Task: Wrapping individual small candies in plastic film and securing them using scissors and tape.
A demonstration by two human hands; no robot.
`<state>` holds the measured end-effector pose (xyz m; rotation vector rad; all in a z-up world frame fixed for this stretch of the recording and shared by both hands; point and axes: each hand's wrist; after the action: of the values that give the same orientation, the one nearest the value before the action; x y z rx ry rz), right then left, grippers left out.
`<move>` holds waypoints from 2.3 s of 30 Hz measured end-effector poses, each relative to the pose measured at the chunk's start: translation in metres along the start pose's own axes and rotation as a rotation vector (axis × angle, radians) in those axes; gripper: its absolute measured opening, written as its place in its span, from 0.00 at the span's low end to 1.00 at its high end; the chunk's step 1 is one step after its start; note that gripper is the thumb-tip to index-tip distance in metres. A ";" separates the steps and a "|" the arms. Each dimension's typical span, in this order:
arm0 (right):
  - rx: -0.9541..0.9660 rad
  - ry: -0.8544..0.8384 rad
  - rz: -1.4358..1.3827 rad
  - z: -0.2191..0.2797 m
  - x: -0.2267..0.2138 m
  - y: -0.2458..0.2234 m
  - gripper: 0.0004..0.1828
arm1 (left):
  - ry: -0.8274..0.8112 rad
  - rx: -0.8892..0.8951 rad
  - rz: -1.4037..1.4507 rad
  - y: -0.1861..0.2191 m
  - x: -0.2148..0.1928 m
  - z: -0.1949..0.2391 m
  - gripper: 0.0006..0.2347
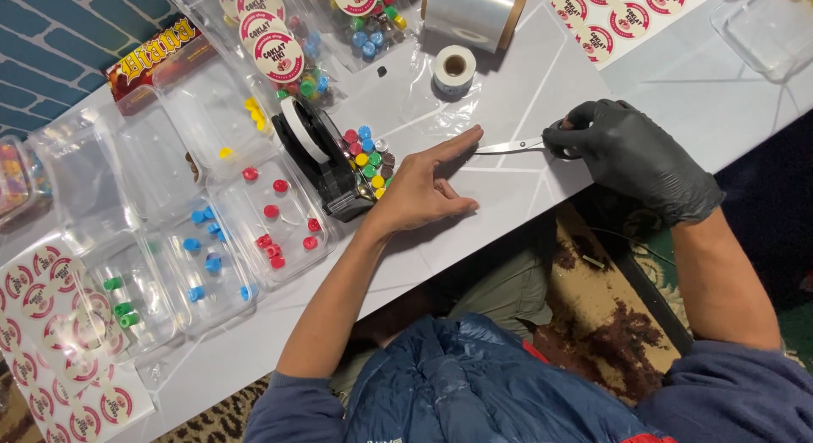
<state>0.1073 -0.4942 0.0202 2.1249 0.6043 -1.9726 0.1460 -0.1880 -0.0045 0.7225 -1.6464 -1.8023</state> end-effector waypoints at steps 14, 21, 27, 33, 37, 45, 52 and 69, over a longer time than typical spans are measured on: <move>-0.046 -0.020 -0.004 -0.003 -0.007 -0.005 0.19 | 0.103 0.088 -0.229 0.029 0.004 0.016 0.37; 0.012 -0.064 -0.067 0.005 -0.003 0.000 0.18 | 0.083 0.066 -0.449 0.026 0.014 0.028 0.33; -0.002 -0.009 -0.031 0.016 -0.005 0.003 0.23 | 0.024 0.036 -0.542 0.018 0.014 0.026 0.32; 0.129 -0.035 -0.142 0.025 -0.026 -0.001 0.26 | -0.033 0.011 -0.550 0.016 0.014 0.026 0.34; 0.128 0.044 -0.211 0.022 -0.030 -0.002 0.26 | -0.059 -0.069 -0.551 0.020 0.016 0.027 0.34; 0.045 0.122 -0.312 -0.006 0.001 -0.016 0.22 | -0.036 -0.014 -0.593 0.018 0.020 0.033 0.33; -0.001 0.144 -0.369 -0.018 0.011 -0.031 0.24 | 0.004 -0.106 -0.550 0.035 0.024 0.039 0.32; 0.014 0.227 -0.264 -0.014 0.011 -0.057 0.15 | 0.442 0.175 0.038 0.031 0.023 0.106 0.27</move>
<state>0.0974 -0.4354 0.0188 2.4048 0.9576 -1.8720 0.0546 -0.1349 0.0359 1.0717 -1.5120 -1.3571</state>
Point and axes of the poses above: each hand's wrist, its own z-axis away from the middle knuckle, its own x-axis out of the palm, y = z × x, and after that the axes turned 6 degrees about z, right-handed
